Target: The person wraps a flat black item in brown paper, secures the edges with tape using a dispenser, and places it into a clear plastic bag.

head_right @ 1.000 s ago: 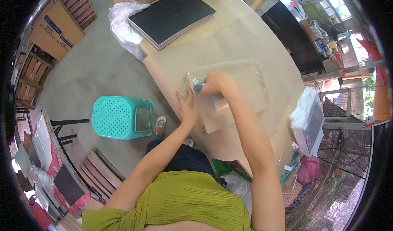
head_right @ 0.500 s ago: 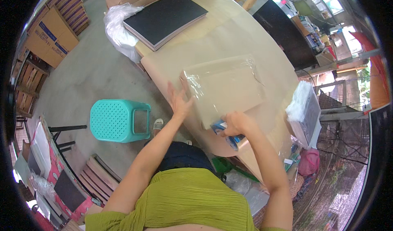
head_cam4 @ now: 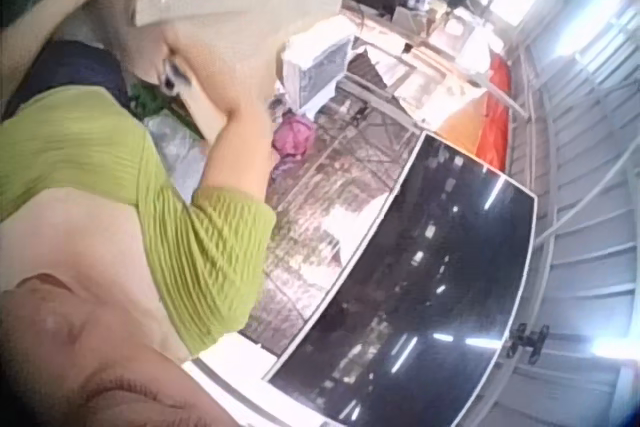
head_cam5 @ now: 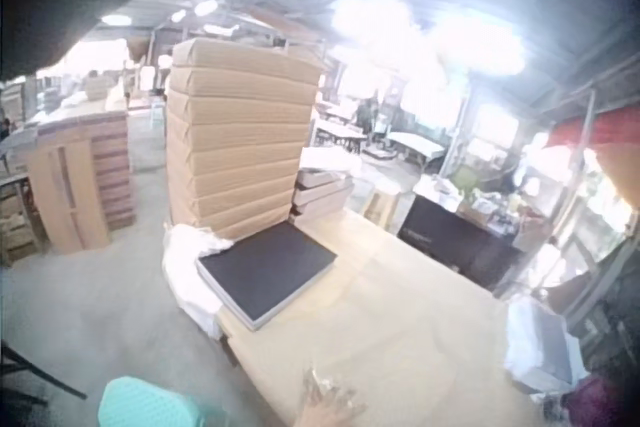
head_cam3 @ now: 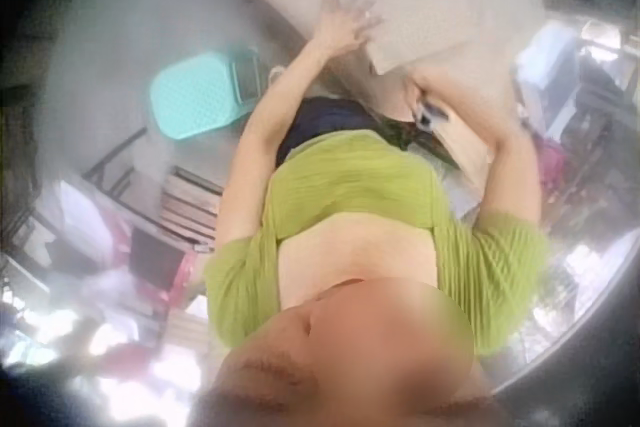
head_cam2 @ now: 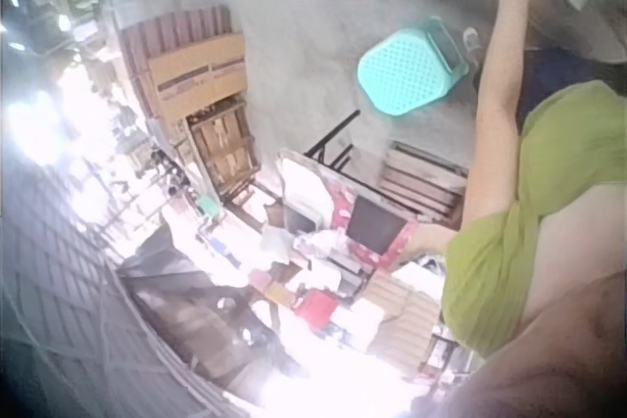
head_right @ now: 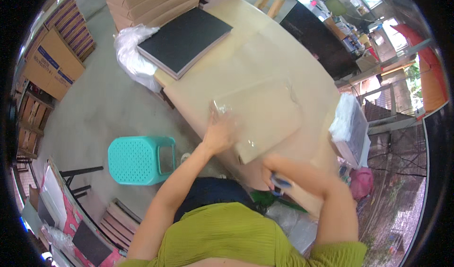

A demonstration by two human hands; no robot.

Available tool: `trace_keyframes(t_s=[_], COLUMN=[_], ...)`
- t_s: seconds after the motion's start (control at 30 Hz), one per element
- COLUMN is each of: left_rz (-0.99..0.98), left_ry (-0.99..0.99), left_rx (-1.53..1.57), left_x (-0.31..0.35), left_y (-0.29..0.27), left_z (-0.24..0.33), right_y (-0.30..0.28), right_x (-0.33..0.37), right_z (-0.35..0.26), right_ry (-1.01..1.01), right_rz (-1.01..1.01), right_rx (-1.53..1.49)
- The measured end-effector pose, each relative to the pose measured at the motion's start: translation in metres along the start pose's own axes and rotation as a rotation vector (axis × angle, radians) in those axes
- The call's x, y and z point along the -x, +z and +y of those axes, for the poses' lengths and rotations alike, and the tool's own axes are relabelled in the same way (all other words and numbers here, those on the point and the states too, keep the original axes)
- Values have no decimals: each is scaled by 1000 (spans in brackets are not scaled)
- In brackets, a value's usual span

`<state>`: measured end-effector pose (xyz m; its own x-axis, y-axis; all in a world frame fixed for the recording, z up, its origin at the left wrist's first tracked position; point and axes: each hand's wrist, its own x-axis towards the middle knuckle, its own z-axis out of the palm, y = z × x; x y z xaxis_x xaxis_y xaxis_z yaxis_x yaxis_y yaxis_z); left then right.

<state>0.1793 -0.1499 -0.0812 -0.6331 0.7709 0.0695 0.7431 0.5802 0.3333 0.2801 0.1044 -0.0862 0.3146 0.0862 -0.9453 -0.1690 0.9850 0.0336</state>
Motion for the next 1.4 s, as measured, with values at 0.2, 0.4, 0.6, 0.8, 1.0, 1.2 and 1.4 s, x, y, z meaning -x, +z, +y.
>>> trace_keyframes(t_s=[0.2,0.4,0.6,0.8,1.0,1.2,1.4], left_rz=[-91,-58,-204,-104,-196,-42,-432], left_ry=[295,177,-184,-44,-13,-254,-501], left_rx=[77,45,456,382,314,1395,1709], left_x=[-5,-66,-89,-97,-102,-111,-110], left_y=[44,-4,-24,-8,-4,30,-82], left_z=[63,-38,-134,-141,-150,-171,-87], right_y=[84,195,18,-69,50,-24,30], right_x=[90,-91,33,51,29,-66,54], right_z=[55,86,-84,-158,-143,-115,-64], right_ry=[272,579,147,-93,115,-242,-1515], right_rz=[1277,1672,2011,1898,1594,2359,1615], right_rx=[-516,-652,-959,-595,-840,-2011,-2468])
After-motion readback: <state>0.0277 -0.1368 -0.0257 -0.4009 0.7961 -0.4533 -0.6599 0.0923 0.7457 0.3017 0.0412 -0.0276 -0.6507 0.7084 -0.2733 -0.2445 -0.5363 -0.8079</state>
